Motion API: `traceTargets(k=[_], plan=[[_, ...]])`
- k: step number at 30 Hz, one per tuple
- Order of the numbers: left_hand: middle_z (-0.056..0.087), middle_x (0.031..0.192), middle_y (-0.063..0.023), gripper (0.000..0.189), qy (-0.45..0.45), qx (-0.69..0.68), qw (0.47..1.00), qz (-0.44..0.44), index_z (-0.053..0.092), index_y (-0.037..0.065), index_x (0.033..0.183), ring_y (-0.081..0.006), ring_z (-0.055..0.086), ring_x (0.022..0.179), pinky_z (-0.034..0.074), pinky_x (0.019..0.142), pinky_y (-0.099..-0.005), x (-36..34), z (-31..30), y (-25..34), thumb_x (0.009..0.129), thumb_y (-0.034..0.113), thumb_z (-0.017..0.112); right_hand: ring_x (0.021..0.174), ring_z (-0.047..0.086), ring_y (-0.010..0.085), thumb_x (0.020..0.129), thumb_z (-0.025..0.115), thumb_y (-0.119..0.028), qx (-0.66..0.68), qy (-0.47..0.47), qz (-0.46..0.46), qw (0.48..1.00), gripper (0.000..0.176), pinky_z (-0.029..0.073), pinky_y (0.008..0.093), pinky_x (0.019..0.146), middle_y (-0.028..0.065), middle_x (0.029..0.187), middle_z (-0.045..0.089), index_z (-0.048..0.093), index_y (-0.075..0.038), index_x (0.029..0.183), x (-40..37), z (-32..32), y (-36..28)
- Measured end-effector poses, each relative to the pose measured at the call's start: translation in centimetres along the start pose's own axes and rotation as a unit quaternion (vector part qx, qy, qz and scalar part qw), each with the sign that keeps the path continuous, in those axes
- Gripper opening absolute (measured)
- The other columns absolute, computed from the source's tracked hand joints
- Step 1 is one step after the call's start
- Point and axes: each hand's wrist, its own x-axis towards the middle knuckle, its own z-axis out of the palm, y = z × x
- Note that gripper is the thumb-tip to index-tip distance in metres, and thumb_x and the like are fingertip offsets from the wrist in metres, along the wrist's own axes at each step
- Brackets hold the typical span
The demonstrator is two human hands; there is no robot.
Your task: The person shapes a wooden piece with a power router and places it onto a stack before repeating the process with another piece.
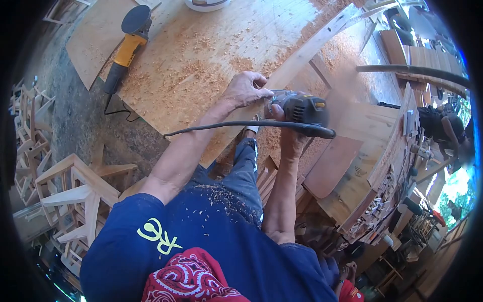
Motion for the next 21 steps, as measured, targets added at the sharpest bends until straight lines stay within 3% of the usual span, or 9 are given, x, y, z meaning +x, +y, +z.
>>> traceTargets(k=[4, 8, 13, 16, 21], plan=[[0.076, 0.086, -0.0124, 0.040, 0.020, -0.045, 0.999, 0.023, 0.078, 0.001, 0.094, -0.0189, 0.073, 0.077, 0.058, 0.075, -0.0308, 0.2, 0.2, -0.8, 0.070, 0.031, 0.086, 0.098, 0.060, 0.0152, 0.072, 0.089, -0.013, -0.028, -0.022, 0.006, 0.999, 0.063, 0.051, 0.0331, 0.089, 0.0042, 0.109, 0.061, 0.056, -0.004, 0.125, 0.5, -0.1, -0.5], [0.077, 0.090, -0.0103, 0.037, 0.004, -0.055, 0.998, -0.017, 0.077, 0.001, 0.101, -0.0149, 0.072, 0.080, 0.057, 0.076, -0.0285, -0.3, -0.2, 0.0, 0.076, 0.027, 0.086, 0.097, 0.060, 0.0150, 0.072, 0.089, -0.014, -0.058, -0.042, -0.010, 0.997, 0.064, 0.051, 0.0329, 0.087, 0.0040, 0.109, 0.061, 0.056, -0.004, 0.126, 0.9, -0.5, 0.1], [0.077, 0.085, -0.0073, 0.029, 0.001, -0.072, 0.997, -0.031, 0.079, 0.005, 0.097, -0.0123, 0.070, 0.076, 0.056, 0.073, -0.0266, -0.2, -0.3, 0.1, 0.079, 0.027, 0.085, 0.098, 0.059, 0.0147, 0.073, 0.088, -0.013, -0.045, -0.036, 0.002, 0.998, 0.065, 0.051, 0.0321, 0.087, 0.0044, 0.110, 0.060, 0.055, -0.003, 0.128, 1.4, -0.4, 0.8], [0.076, 0.080, -0.0073, 0.026, 0.018, -0.082, 0.996, -0.015, 0.080, 0.005, 0.094, -0.0129, 0.070, 0.067, 0.057, 0.063, -0.0274, 0.2, 0.0, -0.2, 0.078, 0.025, 0.083, 0.099, 0.058, 0.0149, 0.073, 0.088, -0.012, -0.035, -0.036, 0.002, 0.999, 0.066, 0.051, 0.0324, 0.087, 0.0048, 0.113, 0.059, 0.053, -0.004, 0.129, 1.7, -0.1, 0.8], [0.076, 0.077, -0.0073, 0.027, 0.035, -0.065, 0.997, -0.017, 0.080, 0.006, 0.090, -0.0125, 0.069, 0.066, 0.055, 0.064, -0.0275, 0.4, 0.1, 0.0, 0.078, 0.030, 0.083, 0.101, 0.058, 0.0153, 0.075, 0.087, -0.012, -0.008, -0.040, 0.003, 0.999, 0.065, 0.051, 0.0330, 0.089, 0.0049, 0.115, 0.059, 0.053, -0.005, 0.130, 2.1, 0.3, 0.5]])
